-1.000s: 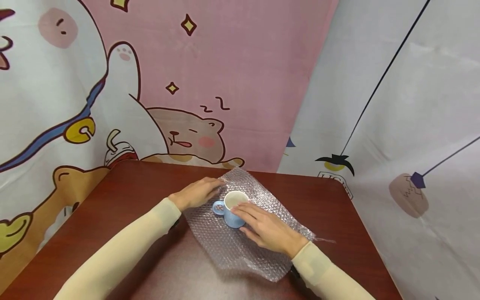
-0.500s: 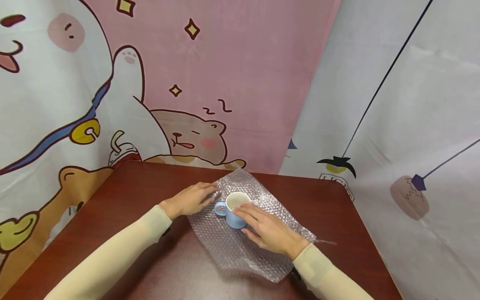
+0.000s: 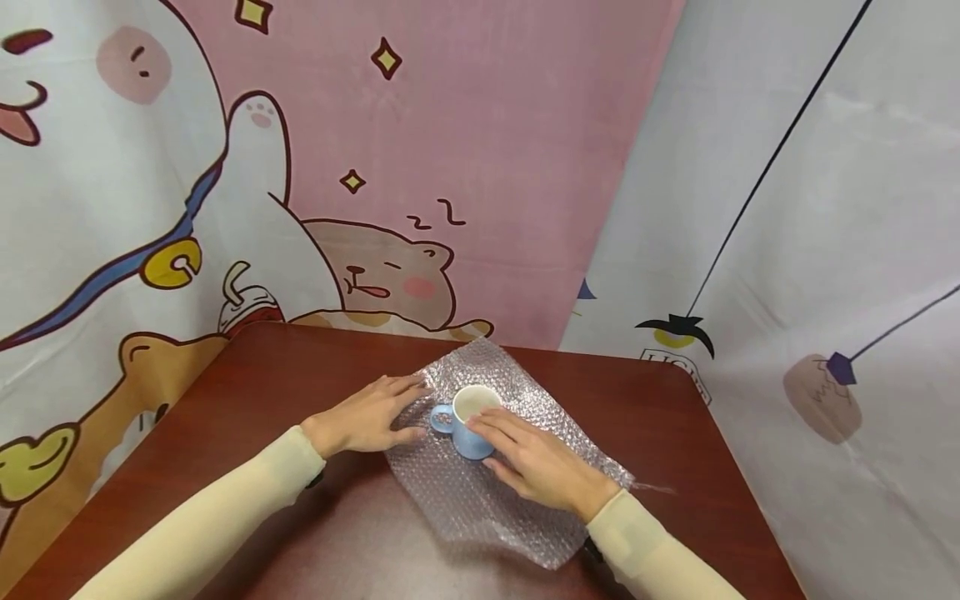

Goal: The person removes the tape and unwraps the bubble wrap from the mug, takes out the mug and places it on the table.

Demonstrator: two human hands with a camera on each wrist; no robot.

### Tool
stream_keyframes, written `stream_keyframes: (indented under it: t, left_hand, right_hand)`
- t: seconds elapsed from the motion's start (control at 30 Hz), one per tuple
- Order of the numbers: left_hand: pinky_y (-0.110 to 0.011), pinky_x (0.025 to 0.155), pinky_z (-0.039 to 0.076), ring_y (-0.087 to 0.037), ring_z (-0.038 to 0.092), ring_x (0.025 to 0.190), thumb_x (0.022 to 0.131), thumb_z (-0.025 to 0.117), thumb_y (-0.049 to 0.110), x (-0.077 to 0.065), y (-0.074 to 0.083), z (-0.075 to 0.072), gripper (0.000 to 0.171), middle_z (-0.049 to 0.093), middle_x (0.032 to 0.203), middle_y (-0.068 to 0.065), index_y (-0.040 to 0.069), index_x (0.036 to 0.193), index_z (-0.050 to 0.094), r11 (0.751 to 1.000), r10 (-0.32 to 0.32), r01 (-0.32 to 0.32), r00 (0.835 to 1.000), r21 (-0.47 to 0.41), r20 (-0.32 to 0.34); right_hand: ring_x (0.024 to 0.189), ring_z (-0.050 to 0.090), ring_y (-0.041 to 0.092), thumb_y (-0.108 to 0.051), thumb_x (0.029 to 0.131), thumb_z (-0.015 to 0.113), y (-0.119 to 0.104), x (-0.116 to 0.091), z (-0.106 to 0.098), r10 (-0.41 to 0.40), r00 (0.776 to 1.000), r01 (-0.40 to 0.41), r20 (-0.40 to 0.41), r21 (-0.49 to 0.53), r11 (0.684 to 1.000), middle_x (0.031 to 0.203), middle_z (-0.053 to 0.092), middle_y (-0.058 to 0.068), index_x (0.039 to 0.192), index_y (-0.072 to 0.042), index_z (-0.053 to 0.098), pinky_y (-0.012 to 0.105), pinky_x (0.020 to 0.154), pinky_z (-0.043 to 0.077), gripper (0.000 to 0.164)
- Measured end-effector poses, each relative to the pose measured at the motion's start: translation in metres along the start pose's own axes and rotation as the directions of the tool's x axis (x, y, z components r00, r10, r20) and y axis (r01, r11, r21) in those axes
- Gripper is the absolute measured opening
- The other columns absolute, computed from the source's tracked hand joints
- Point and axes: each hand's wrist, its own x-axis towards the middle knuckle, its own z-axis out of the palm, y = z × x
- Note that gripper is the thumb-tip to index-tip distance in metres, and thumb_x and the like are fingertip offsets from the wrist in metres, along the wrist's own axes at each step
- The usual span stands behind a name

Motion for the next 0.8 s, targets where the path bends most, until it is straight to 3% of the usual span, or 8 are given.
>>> stream_keyframes:
  t: [0.27,0.53,0.8]
  left_hand:
    - [-0.077,0.144,0.019,-0.047,0.029,0.180,0.105,0.062,0.083,-0.010,0.007,0.007,0.097,0.033,0.192,-0.017,0.024,0.180,0.046,0.999,-0.041,0.040,0.997,0.018,0.071]
    - [-0.076,0.145,0.017,-0.047,0.019,0.183,0.102,0.059,0.090,-0.013,0.010,0.015,0.108,0.023,0.196,-0.015,0.028,0.186,0.032,0.996,-0.083,0.079,0.991,0.040,0.108]
    - [-0.076,0.144,0.020,-0.047,0.018,0.183,0.102,0.060,0.090,-0.012,0.012,0.018,0.109,0.022,0.196,-0.015,0.028,0.186,0.031,0.995,-0.098,0.095,0.987,0.026,0.129]
  right_hand:
    - [0.151,0.069,0.036,-0.020,0.109,0.084,0.001,0.000,0.001,-0.029,0.999,0.029,-0.018,-0.005,1.000,0.164,0.069,0.013,0.166,-0.005,0.061,0.057,0.124,0.059,0.064]
    - [0.148,0.071,0.036,-0.018,0.108,0.085,0.004,0.001,0.000,-0.062,0.997,0.062,-0.034,-0.015,0.998,0.161,0.072,0.013,0.164,-0.003,0.062,0.057,0.122,0.061,0.063]
    - [0.147,0.072,0.035,-0.020,0.106,0.086,0.006,0.003,0.000,-0.072,0.997,0.072,-0.036,-0.011,0.997,0.159,0.073,0.014,0.162,-0.003,0.065,0.056,0.124,0.060,0.062]
